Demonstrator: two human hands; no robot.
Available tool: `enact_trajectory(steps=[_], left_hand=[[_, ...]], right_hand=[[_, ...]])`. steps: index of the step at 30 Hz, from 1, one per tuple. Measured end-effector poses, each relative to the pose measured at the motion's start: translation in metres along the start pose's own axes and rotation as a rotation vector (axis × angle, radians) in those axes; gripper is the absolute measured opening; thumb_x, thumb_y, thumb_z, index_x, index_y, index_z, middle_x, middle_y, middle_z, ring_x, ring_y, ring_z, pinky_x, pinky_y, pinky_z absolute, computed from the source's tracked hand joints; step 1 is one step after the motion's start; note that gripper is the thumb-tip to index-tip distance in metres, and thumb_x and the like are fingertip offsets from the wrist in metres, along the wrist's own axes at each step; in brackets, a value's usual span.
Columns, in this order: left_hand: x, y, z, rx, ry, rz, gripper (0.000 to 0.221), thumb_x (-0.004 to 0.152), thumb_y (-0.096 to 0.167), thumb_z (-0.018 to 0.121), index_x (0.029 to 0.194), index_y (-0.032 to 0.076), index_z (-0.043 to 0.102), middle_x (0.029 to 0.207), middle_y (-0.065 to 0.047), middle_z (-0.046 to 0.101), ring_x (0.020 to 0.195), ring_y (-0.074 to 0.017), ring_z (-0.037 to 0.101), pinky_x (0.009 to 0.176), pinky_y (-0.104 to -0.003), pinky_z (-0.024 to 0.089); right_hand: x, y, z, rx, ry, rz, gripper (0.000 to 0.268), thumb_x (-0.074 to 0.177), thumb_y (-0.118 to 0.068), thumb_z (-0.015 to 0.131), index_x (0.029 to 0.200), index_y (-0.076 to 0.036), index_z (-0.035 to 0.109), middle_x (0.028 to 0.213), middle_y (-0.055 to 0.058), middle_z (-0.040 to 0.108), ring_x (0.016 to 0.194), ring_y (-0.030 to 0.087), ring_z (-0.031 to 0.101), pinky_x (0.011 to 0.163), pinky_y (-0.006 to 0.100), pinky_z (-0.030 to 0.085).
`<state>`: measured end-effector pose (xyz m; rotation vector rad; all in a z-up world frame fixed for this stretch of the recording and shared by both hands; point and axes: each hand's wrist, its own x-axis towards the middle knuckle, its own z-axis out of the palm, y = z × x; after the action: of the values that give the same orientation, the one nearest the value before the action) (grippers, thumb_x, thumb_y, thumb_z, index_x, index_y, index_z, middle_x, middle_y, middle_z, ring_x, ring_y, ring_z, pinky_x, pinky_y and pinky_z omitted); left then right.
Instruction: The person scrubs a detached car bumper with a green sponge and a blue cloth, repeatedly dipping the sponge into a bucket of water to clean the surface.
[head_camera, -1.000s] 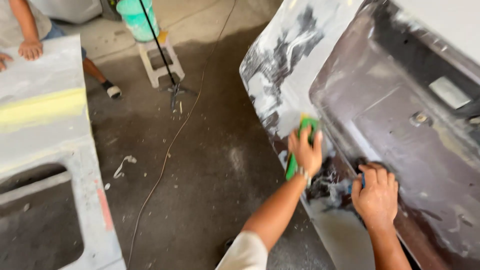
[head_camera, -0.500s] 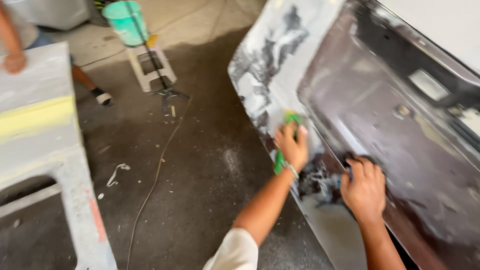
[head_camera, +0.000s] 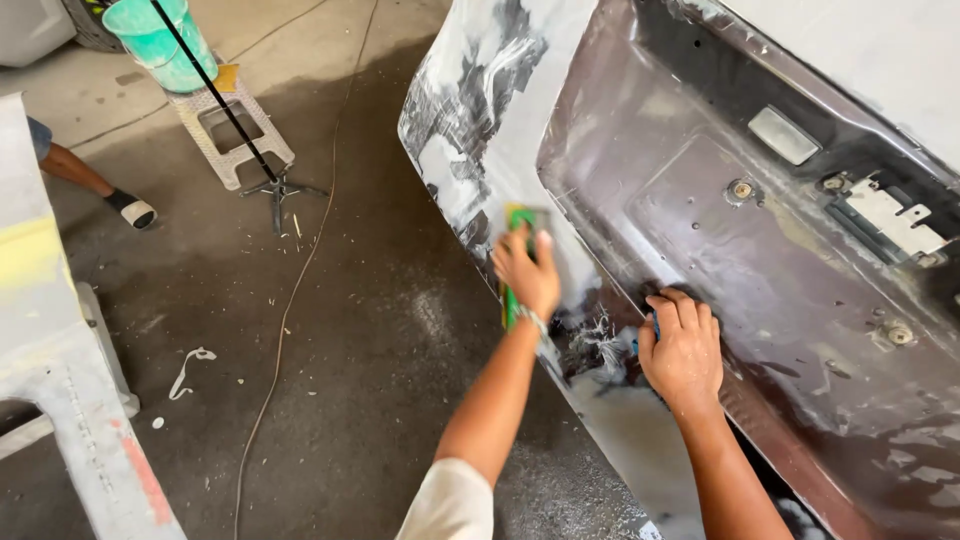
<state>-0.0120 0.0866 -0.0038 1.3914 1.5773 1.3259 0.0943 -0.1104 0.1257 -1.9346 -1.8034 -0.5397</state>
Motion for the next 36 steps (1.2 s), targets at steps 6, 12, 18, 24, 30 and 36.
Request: enact_trajectory(steps=[6, 12, 18, 24, 30, 36], left_hand=[[-0.057, -0.003, -0.004, -0.023, 0.133, 0.128, 0.051, 0.105, 0.051, 0.048, 0.135, 0.012, 0.058, 0.145, -0.028, 0.044, 0.137, -0.0452, 0.039, 0.111, -0.062, 0.03], [-0.049, -0.026, 0.001, -0.006, 0.074, 0.032, 0.047, 0.101, 0.047, 0.052, 0.135, 0.014, 0.055, 0.137, -0.023, 0.047, 0.131, -0.0406, 0.044, 0.106, -0.06, 0.033], [0.011, -0.031, 0.0, 0.076, 0.134, -0.083, 0.05, 0.102, 0.054, 0.046, 0.133, 0.017, 0.054, 0.139, -0.02, 0.047, 0.129, -0.0395, 0.045, 0.105, -0.059, 0.04], [-0.118, -0.04, 0.0, 0.088, 0.124, 0.153, 0.051, 0.105, 0.053, 0.042, 0.136, 0.015, 0.055, 0.148, -0.026, 0.04, 0.139, -0.0457, 0.038, 0.109, -0.063, 0.033], [0.031, -0.045, -0.004, 0.104, 0.185, -0.078, 0.051, 0.101, 0.053, 0.048, 0.133, 0.013, 0.053, 0.13, -0.025, 0.05, 0.123, -0.0423, 0.048, 0.101, -0.058, 0.039], [-0.052, -0.031, -0.008, 0.085, 0.152, 0.042, 0.049, 0.105, 0.051, 0.046, 0.135, 0.013, 0.053, 0.137, -0.028, 0.046, 0.13, -0.0459, 0.044, 0.104, -0.06, 0.037]], right_hand=[[0.003, 0.0, 0.001, 0.0, -0.01, 0.018, 0.029, 0.086, -0.011, 0.066, 0.115, -0.008, 0.067, 0.126, 0.009, 0.064, 0.109, 0.034, 0.059, 0.095, 0.046, 0.046], [0.003, 0.003, 0.003, -0.012, -0.019, 0.005, 0.03, 0.085, -0.012, 0.066, 0.115, -0.008, 0.067, 0.126, 0.009, 0.063, 0.11, 0.034, 0.058, 0.095, 0.046, 0.045], [0.001, 0.001, 0.001, -0.021, -0.033, 0.015, 0.029, 0.086, -0.012, 0.066, 0.115, -0.008, 0.067, 0.127, 0.009, 0.063, 0.111, 0.034, 0.058, 0.095, 0.046, 0.045], [0.003, -0.002, -0.001, -0.012, -0.013, 0.011, 0.028, 0.087, -0.011, 0.065, 0.115, -0.008, 0.067, 0.127, 0.009, 0.063, 0.11, 0.034, 0.058, 0.095, 0.046, 0.046], [0.005, -0.002, 0.001, -0.026, -0.009, 0.004, 0.029, 0.086, -0.011, 0.066, 0.114, -0.007, 0.068, 0.126, 0.009, 0.064, 0.11, 0.034, 0.059, 0.095, 0.046, 0.046], [0.004, -0.004, -0.002, -0.024, -0.008, 0.012, 0.029, 0.086, -0.011, 0.066, 0.115, -0.007, 0.068, 0.126, 0.009, 0.064, 0.109, 0.034, 0.059, 0.095, 0.046, 0.046]])
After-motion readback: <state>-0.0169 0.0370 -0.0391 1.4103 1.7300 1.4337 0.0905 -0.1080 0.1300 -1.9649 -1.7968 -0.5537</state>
